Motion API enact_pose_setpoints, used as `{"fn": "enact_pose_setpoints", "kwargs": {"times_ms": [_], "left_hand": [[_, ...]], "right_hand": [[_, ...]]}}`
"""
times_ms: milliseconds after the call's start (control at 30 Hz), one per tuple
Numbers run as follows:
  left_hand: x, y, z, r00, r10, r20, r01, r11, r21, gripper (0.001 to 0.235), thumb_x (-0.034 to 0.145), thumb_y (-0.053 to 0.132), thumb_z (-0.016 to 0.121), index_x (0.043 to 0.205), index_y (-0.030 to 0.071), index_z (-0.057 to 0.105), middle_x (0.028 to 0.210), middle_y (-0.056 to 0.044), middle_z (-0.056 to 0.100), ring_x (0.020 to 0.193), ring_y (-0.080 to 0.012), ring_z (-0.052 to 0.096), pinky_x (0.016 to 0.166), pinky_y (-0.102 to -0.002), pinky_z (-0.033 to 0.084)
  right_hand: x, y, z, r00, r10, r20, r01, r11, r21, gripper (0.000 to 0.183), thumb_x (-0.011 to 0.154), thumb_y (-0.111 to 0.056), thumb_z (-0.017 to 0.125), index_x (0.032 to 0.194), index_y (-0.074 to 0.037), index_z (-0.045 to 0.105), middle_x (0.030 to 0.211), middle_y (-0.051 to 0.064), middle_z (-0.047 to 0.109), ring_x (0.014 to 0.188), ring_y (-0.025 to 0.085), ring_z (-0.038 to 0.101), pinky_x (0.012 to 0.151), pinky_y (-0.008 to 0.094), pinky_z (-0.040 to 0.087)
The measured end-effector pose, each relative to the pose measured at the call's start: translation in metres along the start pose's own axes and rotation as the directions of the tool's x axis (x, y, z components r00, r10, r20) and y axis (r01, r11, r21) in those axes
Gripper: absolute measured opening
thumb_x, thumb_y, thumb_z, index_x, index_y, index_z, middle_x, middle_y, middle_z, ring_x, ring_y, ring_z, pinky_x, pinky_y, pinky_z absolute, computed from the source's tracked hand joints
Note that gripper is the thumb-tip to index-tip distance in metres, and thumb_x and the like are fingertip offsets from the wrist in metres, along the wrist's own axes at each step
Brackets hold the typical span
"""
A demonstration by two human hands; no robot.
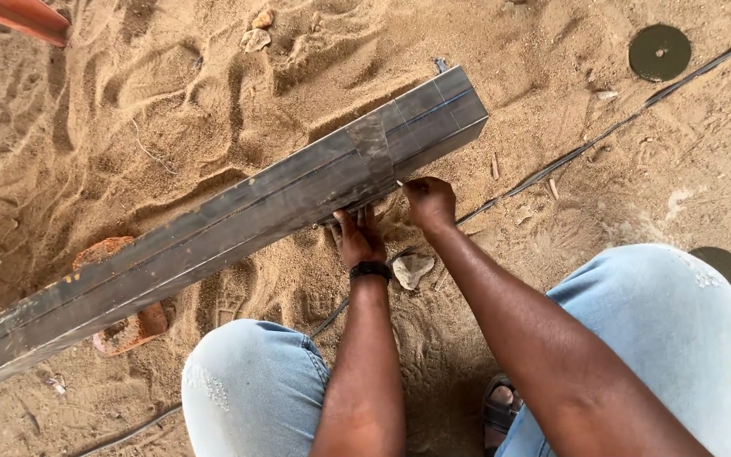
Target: Marking a metal square tube with a square ruler and chalk, then cutting it using an angle grinder.
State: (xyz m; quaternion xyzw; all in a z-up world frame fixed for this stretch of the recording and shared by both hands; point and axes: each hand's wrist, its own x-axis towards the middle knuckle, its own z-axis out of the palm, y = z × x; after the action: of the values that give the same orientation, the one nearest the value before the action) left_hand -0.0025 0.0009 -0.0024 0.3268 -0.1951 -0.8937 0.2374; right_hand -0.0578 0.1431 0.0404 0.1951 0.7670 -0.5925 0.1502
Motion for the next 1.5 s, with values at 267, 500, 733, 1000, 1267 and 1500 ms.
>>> {"fn": "enact_pose_setpoints", "kwargs": {"times_ms": [267,500,733,1000,1267,1500], "left_hand": [[-0.004,0.002,0.005,1.000,0.002,0.025,-0.002,1.000,-0.006,0.084,0.087,0.030,0.075,0.157,0.013,0.031,0.151,-0.018,0.051,0.135,-0.0364,0.054,0.109,-0.049,0.055],[-0.007,0.002,0.007,1.000,-0.008,-0.009,0.007,1.000,-0.023,0.084,0.085,0.032,0.076,0.155,0.017,0.033,0.148,-0.016,0.054,0.134,-0.0350,0.056,0.106,-0.046,0.058],[-0.007,0.002,0.006,0.999,0.000,0.033,0.001,1.000,-0.016,0.082,0.085,0.031,0.077,0.153,0.014,0.034,0.146,-0.019,0.054,0.132,-0.0361,0.058,0.101,-0.045,0.063],[-0.006,0.002,0.004,0.999,0.005,0.032,-0.004,1.000,-0.031,0.074,0.086,0.030,0.077,0.148,0.014,0.040,0.142,-0.016,0.057,0.127,-0.0344,0.061,0.099,-0.044,0.063],[-0.004,0.001,0.003,0.998,0.019,0.054,-0.017,0.999,-0.037,0.070,0.086,0.031,0.078,0.144,0.013,0.044,0.138,-0.015,0.060,0.128,-0.0342,0.060,0.101,-0.044,0.061],[-0.008,0.004,0.008,1.000,0.011,0.012,-0.011,1.000,-0.009,0.074,0.085,0.032,0.077,0.147,0.013,0.041,0.140,-0.017,0.058,0.128,-0.0348,0.060,0.100,-0.044,0.059]], "right_hand": [[-0.016,-0.027,-0.003,0.993,0.120,-0.019,-0.119,0.992,0.045,0.021,0.092,-0.022,0.069,0.107,-0.009,0.077,0.105,0.008,0.078,0.082,0.013,0.072,0.080,0.033,0.061],[0.005,0.003,0.006,0.966,0.251,-0.058,-0.238,0.956,0.170,0.017,0.089,-0.009,0.066,0.104,-0.002,0.066,0.085,0.008,0.068,0.058,0.009,0.052,0.047,0.025,0.044],[-0.046,-0.071,-0.022,0.977,0.206,-0.048,-0.185,0.943,0.277,0.006,0.088,-0.012,0.068,0.090,-0.007,0.067,0.074,0.003,0.062,0.051,0.007,0.048,0.041,0.024,0.042],[-0.060,-0.087,-0.025,0.992,0.090,-0.088,-0.058,0.945,0.321,0.011,0.087,-0.011,0.074,0.094,-0.003,0.071,0.076,0.003,0.065,0.052,0.005,0.054,0.043,0.020,0.048],[-0.059,-0.087,-0.028,0.993,0.095,-0.071,-0.057,0.906,0.421,0.011,0.086,-0.007,0.074,0.094,-0.001,0.070,0.075,0.003,0.064,0.049,0.006,0.052,0.040,0.022,0.046],[-0.066,-0.092,-0.035,0.999,0.039,-0.007,-0.031,0.882,0.471,0.008,0.088,-0.009,0.073,0.093,-0.003,0.070,0.071,0.003,0.064,0.048,0.007,0.054,0.039,0.023,0.047]]}}
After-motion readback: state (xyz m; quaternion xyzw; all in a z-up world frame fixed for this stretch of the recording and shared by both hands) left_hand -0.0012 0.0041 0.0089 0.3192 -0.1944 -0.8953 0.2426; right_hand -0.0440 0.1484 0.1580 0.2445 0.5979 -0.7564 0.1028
